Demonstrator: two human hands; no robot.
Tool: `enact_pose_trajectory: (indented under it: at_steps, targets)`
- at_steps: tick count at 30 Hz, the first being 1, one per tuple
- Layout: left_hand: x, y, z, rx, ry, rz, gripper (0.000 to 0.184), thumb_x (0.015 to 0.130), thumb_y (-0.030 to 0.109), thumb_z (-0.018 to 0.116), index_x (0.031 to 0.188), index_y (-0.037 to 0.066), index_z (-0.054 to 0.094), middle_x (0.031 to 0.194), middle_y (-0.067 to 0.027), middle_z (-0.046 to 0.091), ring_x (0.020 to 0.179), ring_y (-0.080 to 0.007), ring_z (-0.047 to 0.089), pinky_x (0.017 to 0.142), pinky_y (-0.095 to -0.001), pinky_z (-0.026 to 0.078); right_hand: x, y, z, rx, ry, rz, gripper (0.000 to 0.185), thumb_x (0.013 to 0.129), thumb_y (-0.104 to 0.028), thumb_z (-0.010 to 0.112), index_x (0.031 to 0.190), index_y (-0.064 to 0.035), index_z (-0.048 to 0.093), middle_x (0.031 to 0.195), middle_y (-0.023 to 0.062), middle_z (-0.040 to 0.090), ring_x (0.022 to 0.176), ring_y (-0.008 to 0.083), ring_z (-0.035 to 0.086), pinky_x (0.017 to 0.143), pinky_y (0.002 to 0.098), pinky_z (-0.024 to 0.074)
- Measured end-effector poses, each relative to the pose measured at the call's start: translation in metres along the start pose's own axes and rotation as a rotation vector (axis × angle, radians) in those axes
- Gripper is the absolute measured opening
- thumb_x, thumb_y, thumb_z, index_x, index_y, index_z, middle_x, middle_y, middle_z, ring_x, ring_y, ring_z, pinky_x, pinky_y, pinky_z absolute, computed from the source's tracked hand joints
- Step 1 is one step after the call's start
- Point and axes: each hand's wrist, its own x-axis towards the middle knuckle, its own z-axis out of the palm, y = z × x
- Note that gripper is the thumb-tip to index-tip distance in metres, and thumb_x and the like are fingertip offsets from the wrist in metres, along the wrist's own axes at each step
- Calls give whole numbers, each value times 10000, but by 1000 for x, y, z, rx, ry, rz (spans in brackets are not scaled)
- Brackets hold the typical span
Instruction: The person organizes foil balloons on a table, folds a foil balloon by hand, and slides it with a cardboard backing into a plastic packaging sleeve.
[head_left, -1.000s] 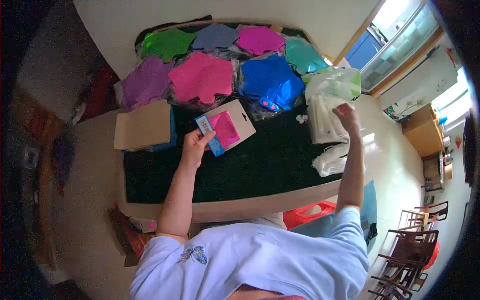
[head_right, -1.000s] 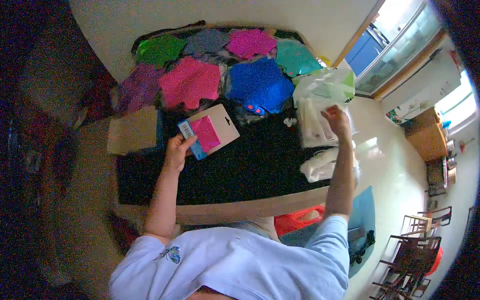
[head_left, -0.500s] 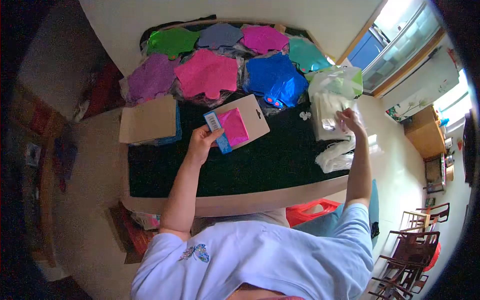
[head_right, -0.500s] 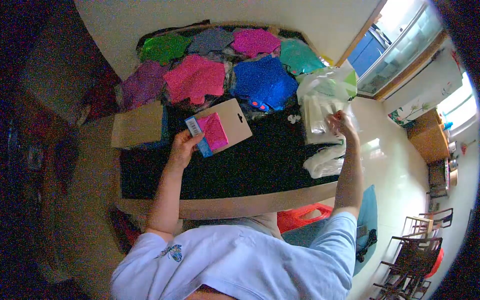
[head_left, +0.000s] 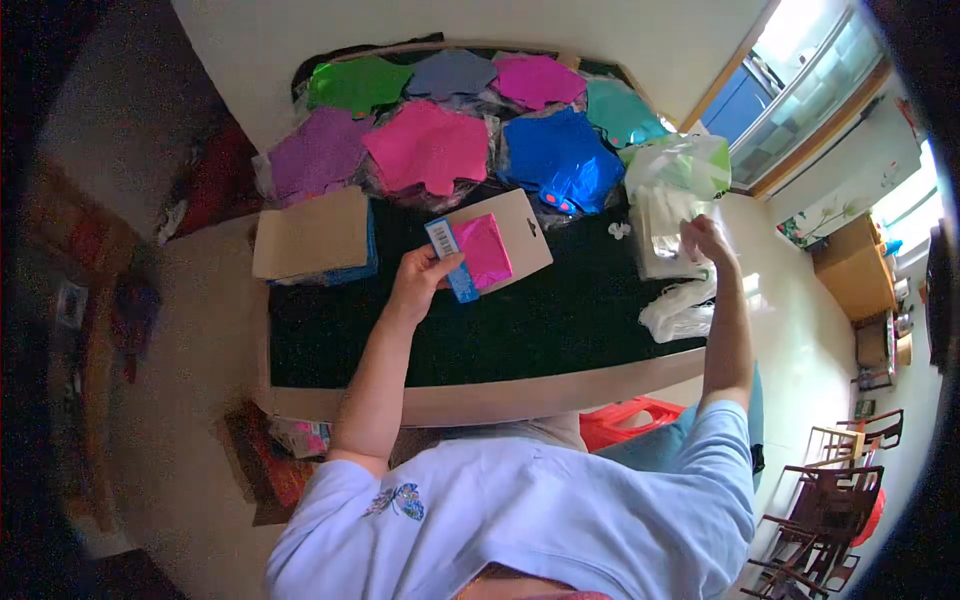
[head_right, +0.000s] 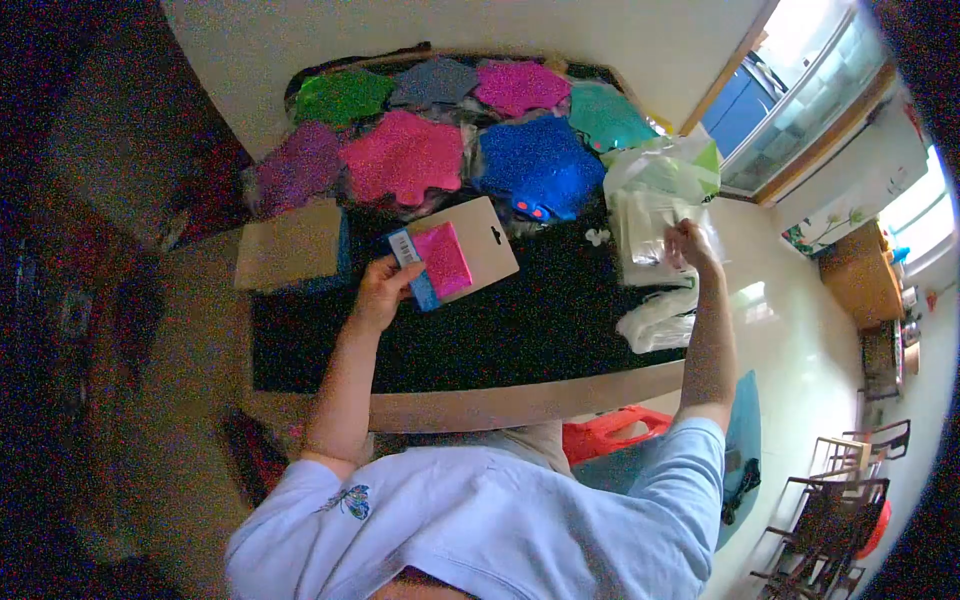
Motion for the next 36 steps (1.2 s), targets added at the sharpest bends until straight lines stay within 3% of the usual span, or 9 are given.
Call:
enact_pose_trajectory:
  at_steps: [5,7,24,27,29,32,34,35,36]
  targets:
    - [-3,3,4,-1,3,30,162,816,184,621,931,69,627,836,-3,637,730,-112,610,655,-270,501,-20,-22,6,-192,161,-171,272,809,-292,640,782,-30,574,681,30,586,612,123,533,539,293,441]
    - [-5,7,5,-9,-3,42,155,818,189,619,923,76,628,823,1,635,725,-109,608,646,-266,500,-3,0,1,39,-11,-40,116,843,-125,578,906,-28,567,741,56,602,611,132,536,545,269,429]
    - [-1,3,-5,-225,-62,32,141,817,136,615,943,71,620,900,-30,646,789,-143,620,697,-305,505,-30,-9,-6,317,1,-108,209,865,-194,537,799,-20,632,733,6,612,686,83,535,638,224,410]
    - [4,-3,-14,-411,-154,93,157,812,122,625,956,61,611,930,-47,645,850,-162,620,756,-326,505,-18,3,-7,143,233,-8,183,863,-172,538,832,-15,629,734,14,613,672,85,529,618,227,414]
    - [-2,2,-6,-489,-110,118,162,825,137,616,963,55,601,920,-41,640,839,-153,619,745,-319,499,-15,0,-9,132,779,-322,172,872,-160,530,865,-14,620,727,12,607,660,87,526,602,225,414]
    - [-1,10,-7,-596,-91,153,182,832,151,615,978,46,591,916,-38,635,837,-144,617,740,-310,491,-81,-115,18,193,951,-412,158,879,-139,506,910,-27,613,739,18,603,647,112,530,602,234,424]
    - [-4,8,-10,-612,-128,130,195,826,150,622,985,41,590,922,-41,634,846,-145,615,747,-308,489,-92,-130,79,79,827,-582,91,842,-102,563,859,-17,591,710,6,576,629,127,522,603,257,434]
    - [-4,8,-10,-508,-117,101,196,819,142,627,981,37,596,907,-42,638,811,-144,620,720,-306,496,-90,-120,122,147,559,-548,71,818,-108,584,857,-50,600,755,20,602,645,139,544,597,301,448]
    - [-3,7,-9,-408,-110,80,198,812,135,632,978,32,603,892,-42,643,776,-144,624,693,-304,504,-106,-147,153,648,128,-189,63,782,-109,594,838,-81,593,783,81,617,660,219,592,590,367,460]
